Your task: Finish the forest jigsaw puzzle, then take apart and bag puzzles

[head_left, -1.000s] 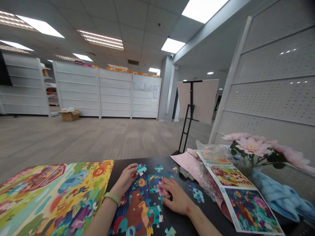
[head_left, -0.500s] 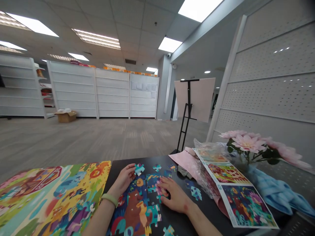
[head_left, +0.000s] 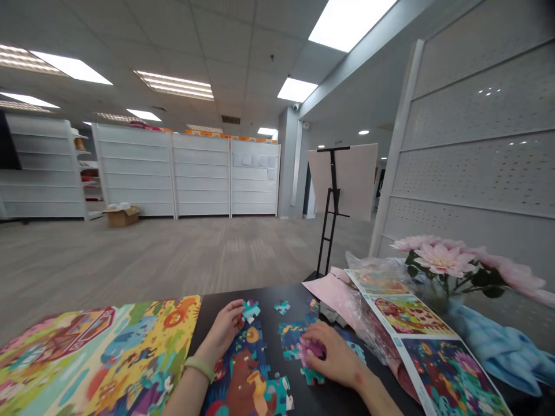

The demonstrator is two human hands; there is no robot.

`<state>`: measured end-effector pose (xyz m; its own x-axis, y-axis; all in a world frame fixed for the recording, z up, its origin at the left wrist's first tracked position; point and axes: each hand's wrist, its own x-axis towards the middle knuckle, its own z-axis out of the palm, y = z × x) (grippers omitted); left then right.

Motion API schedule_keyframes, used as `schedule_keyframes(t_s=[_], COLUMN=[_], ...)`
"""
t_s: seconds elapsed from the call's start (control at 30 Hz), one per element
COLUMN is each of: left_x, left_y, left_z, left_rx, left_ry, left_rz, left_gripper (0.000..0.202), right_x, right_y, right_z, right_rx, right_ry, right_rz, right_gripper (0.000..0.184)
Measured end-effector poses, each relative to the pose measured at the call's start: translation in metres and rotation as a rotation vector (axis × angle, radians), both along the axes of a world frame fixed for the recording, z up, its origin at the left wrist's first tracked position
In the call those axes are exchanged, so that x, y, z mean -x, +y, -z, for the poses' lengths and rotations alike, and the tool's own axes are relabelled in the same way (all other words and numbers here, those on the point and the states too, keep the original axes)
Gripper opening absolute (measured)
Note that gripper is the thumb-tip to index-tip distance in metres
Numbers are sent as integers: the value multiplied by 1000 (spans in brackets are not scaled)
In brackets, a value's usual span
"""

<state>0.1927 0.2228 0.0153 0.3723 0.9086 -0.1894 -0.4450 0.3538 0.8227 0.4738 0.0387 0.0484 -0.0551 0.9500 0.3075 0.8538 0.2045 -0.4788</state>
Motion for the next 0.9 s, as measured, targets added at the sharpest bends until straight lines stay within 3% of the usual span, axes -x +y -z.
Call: schedule_keyframes(t_s=[0.2,0.33,0.53,0.73,0.9], left_x=[-4,9,22,19,36], left_y=[1,15,30,20,19], left_z=[-7,-10,-11,-19,-26], left_rx=[-3,-14,-50,-147,-294], left_ry=[-16,-49,-54,-4,136], left_rz=[-51,-182,-330,-309,-267], left_gripper=[29,25,20,26,46], right_x=[-50,-60,-68,-65,-46], right_y=[61,87,91,91,97], right_z=[-20,-13,4,1,7], right_rx=[73,213,220,103,-24], right_ry=[-24,-45,-29,92,192], right_rz=[147,129,157,156,179], right_gripper=[41,45,36,19,40])
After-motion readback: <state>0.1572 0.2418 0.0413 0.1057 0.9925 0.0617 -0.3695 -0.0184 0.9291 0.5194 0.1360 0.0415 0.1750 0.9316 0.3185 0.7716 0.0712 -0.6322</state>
